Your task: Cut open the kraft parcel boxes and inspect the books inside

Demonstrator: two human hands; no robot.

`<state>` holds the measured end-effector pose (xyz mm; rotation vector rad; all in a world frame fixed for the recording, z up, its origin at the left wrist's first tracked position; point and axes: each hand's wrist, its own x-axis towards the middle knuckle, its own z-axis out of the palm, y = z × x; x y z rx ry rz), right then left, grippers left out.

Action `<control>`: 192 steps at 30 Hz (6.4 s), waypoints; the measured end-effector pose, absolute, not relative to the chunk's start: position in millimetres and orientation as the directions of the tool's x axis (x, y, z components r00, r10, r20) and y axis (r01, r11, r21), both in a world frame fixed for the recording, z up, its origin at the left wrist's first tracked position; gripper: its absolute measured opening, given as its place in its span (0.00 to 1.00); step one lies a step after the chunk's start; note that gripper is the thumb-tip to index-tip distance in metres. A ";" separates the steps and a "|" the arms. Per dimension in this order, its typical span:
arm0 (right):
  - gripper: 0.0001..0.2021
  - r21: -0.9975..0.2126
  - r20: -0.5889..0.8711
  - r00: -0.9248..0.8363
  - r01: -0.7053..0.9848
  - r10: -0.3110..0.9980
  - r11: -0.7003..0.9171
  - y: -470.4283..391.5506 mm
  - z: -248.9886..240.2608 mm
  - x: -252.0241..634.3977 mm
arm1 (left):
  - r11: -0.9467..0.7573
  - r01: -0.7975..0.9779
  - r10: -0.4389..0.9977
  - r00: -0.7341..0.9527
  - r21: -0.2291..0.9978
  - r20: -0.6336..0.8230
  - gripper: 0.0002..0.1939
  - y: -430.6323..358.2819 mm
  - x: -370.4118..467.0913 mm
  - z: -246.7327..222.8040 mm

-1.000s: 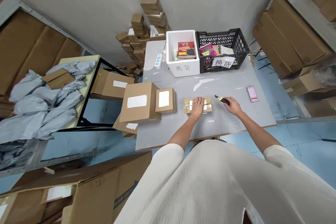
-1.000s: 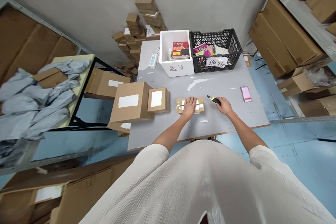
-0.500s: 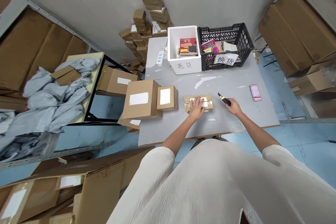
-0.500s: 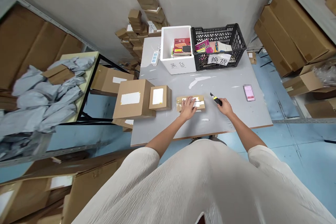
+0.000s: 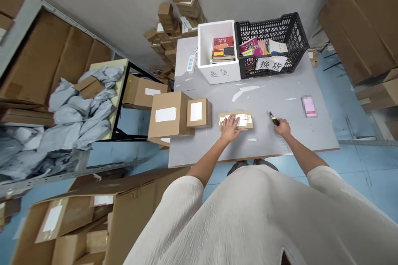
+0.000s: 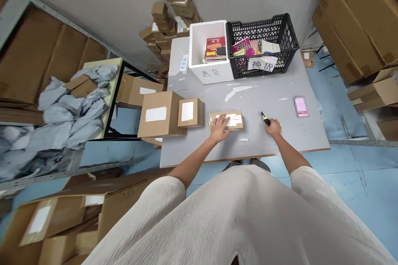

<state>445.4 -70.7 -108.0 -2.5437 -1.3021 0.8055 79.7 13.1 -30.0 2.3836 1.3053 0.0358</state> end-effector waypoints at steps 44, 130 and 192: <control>0.18 -0.647 -0.095 0.153 0.741 0.984 -0.177 -13.3 -9.4 320.6 | -0.354 0.734 0.887 0.460 0.580 -0.041 0.50 20.3 25.9 -31.2; 0.13 -0.137 -0.542 -0.590 0.765 0.599 0.629 62.2 5.5 201.3 | -0.331 0.773 0.776 0.549 0.541 -0.310 0.79 67.9 -0.4 -30.1; 0.15 -0.313 -0.365 0.139 0.913 0.921 -0.262 37.8 15.6 475.1 | -0.218 0.862 0.849 0.399 0.458 -0.347 0.77 68.1 1.1 -28.1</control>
